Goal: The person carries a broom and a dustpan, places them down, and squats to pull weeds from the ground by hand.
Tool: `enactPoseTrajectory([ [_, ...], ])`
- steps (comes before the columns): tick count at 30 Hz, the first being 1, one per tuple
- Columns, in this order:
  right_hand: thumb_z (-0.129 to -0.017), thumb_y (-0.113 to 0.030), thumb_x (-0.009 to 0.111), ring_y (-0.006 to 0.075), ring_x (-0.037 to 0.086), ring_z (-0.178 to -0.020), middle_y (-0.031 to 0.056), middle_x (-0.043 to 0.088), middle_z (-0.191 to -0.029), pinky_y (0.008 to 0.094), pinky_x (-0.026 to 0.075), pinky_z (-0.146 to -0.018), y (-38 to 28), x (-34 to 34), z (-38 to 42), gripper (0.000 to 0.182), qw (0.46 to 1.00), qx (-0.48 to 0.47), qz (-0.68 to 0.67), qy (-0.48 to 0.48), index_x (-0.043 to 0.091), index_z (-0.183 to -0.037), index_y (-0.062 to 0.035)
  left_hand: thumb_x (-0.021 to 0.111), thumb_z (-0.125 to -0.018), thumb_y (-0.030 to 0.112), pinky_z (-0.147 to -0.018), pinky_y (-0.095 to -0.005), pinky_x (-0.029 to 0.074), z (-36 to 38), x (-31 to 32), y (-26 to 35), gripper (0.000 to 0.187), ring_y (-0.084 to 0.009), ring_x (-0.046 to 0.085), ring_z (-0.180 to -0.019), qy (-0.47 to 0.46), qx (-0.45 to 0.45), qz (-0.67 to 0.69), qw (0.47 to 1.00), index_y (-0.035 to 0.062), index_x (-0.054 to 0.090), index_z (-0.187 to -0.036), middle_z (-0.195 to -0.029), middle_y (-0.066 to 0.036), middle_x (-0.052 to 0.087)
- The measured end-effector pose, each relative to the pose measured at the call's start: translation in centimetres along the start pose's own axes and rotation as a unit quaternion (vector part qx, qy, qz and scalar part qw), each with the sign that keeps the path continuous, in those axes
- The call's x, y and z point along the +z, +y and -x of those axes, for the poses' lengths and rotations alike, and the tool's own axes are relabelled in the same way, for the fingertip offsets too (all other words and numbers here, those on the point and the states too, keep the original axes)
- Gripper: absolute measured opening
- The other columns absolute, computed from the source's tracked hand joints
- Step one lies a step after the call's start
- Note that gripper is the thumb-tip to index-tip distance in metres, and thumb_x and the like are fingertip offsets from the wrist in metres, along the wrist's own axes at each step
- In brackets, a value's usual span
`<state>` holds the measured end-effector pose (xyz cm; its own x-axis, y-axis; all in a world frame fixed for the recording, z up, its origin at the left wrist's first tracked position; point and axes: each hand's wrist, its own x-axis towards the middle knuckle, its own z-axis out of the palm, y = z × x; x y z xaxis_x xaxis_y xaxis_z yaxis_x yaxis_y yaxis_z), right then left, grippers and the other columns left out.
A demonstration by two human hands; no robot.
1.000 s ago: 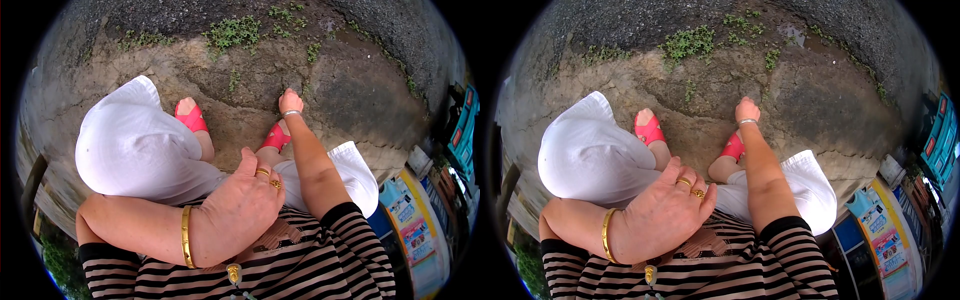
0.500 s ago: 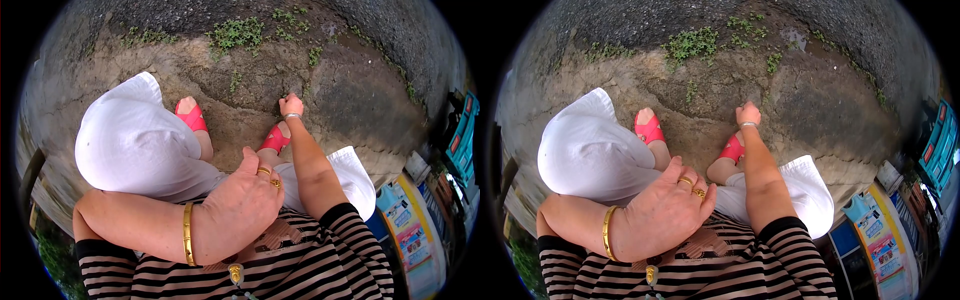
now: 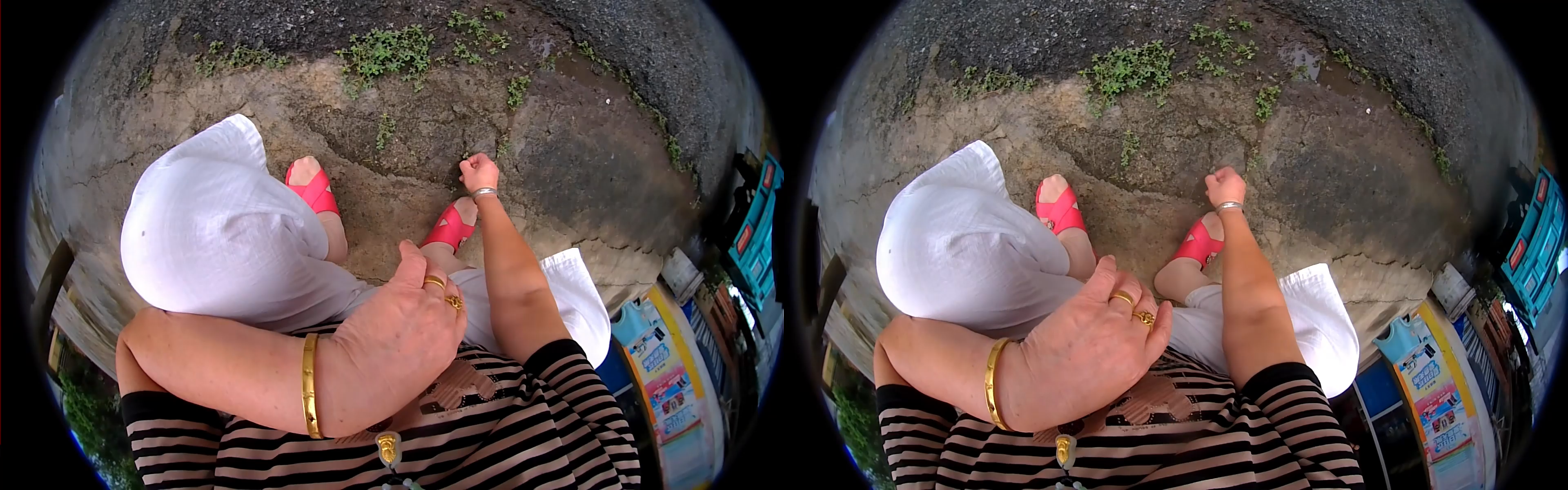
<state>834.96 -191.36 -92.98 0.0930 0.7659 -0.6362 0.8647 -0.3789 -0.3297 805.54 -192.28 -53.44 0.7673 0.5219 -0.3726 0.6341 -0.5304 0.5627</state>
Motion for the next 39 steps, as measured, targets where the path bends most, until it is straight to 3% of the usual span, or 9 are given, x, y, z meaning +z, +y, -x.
enactPoseTrajectory([
  [3, -0.074, -0.017, 0.062, 0.0271, 0.066, -0.064, 0.0103, 0.066, -0.069, 0.0355, 0.052, -0.068, -1.7, -1.4, 1.1, 0.013, 0.996, 0.025, -0.089, 0.003, 0.062, -0.081, -0.0059, 0.051, -0.08, 0.019, -0.094, -0.047, 0.037, -0.1, -0.2, -0.1, 0.037, -0.0274, 0.058, -0.094, -0.004, 0.006, -0.003, 1.0, 0.0002, 0.06, -0.11, -0.09, -0.012, 0.064],
  [6, -0.076, -0.015, 0.063, 0.0277, 0.065, -0.068, 0.0093, 0.065, -0.07, 0.0369, 0.051, -0.068, -1.1, -1.7, 1.1, 0.012, 0.997, 0.031, -0.06, 0.034, 0.06, -0.085, -0.007, 0.051, -0.08, 0.018, -0.095, -0.0471, 0.037, -0.2, -0.2, -0.2, 0.037, -0.0275, 0.058, -0.094, -0.008, 0.011, -0.008, 1.0, 0.0006, 0.06, -0.111, -0.091, -0.012, 0.064],
  [9, -0.076, -0.017, 0.068, 0.0198, 0.063, -0.063, 0.0044, 0.06, -0.065, 0.0321, 0.05, -0.062, -0.9, -1.0, 1.1, 0.017, 0.992, -0.09, 0.033, 0.077, 0.059, -0.088, -0.0076, 0.051, -0.08, 0.019, -0.095, -0.047, 0.036, 0.0, -0.3, -0.2, 0.037, -0.0274, 0.058, -0.094, -0.015, 0.01, -0.013, 1.0, 0.0008, 0.06, -0.111, -0.092, -0.012, 0.064],
  [15, -0.077, -0.019, 0.068, 0.0285, 0.061, -0.075, 0.0096, 0.061, -0.077, 0.0396, 0.049, -0.069, -0.9, 0.1, 0.7, 0.018, 0.984, -0.121, 0.078, 0.109, 0.058, -0.087, -0.009, 0.051, -0.08, 0.019, -0.096, -0.047, 0.036, 0.4, -0.1, 0.0, 0.038, -0.0276, 0.057, -0.096, -0.011, 0.001, -0.01, 1.0, 0.0013, 0.059, -0.112, -0.094, -0.012, 0.064],
  [21, -0.079, -0.018, 0.061, 0.0363, 0.059, -0.085, 0.0147, 0.06, -0.093, 0.0456, 0.047, -0.074, -3.4, -0.7, 2.3, 0.014, 0.984, -0.081, 0.132, 0.091, 0.055, -0.089, -0.0094, 0.05, -0.08, 0.019, -0.096, -0.0469, 0.036, 0.9, -0.1, 0.2, 0.037, -0.0278, 0.057, -0.097, -0.001, -0.004, -0.017, 1.0, 0.0016, 0.06, -0.111, -0.094, -0.012, 0.063],
  [27, -0.077, -0.014, 0.059, 0.0373, 0.06, -0.085, 0.0176, 0.06, -0.092, 0.0465, 0.048, -0.075, -3.6, -0.1, 1.8, 0.015, 0.981, -0.087, 0.151, 0.079, 0.053, -0.09, -0.0089, 0.051, -0.079, 0.02, -0.096, -0.0472, 0.036, 1.0, 0.0, 0.3, 0.038, -0.0275, 0.057, -0.097, -0.003, -0.008, -0.017, 1.0, 0.0019, 0.06, -0.111, -0.095, -0.011, 0.063],
  [33, -0.077, -0.016, 0.06, 0.0366, 0.061, -0.085, 0.0186, 0.063, -0.088, 0.0454, 0.049, -0.076, -3.0, 1.2, 1.1, 0.018, 0.974, -0.023, 0.2, 0.106, 0.054, -0.09, -0.0055, 0.05, -0.079, 0.02, -0.096, -0.0472, 0.036, 1.0, -0.1, 0.3, 0.037, -0.0274, 0.057, -0.096, 0.005, -0.007, -0.019, 1.0, 0.0024, 0.06, -0.111, -0.094, -0.011, 0.063],
  [39, -0.079, -0.023, 0.058, 0.0356, 0.062, -0.092, 0.0203, 0.065, -0.097, 0.0438, 0.051, -0.08, -4.9, 0.1, 1.3, 0.022, 0.971, 0.066, 0.228, 0.035, 0.06, -0.09, -0.0042, 0.05, -0.079, 0.02, -0.096, -0.0473, 0.036, 1.0, 0.0, 0.4, 0.037, -0.0275, 0.057, -0.095, 0.013, -0.008, -0.01, 1.0, 0.0023, 0.061, -0.11, -0.093, -0.011, 0.063],
])
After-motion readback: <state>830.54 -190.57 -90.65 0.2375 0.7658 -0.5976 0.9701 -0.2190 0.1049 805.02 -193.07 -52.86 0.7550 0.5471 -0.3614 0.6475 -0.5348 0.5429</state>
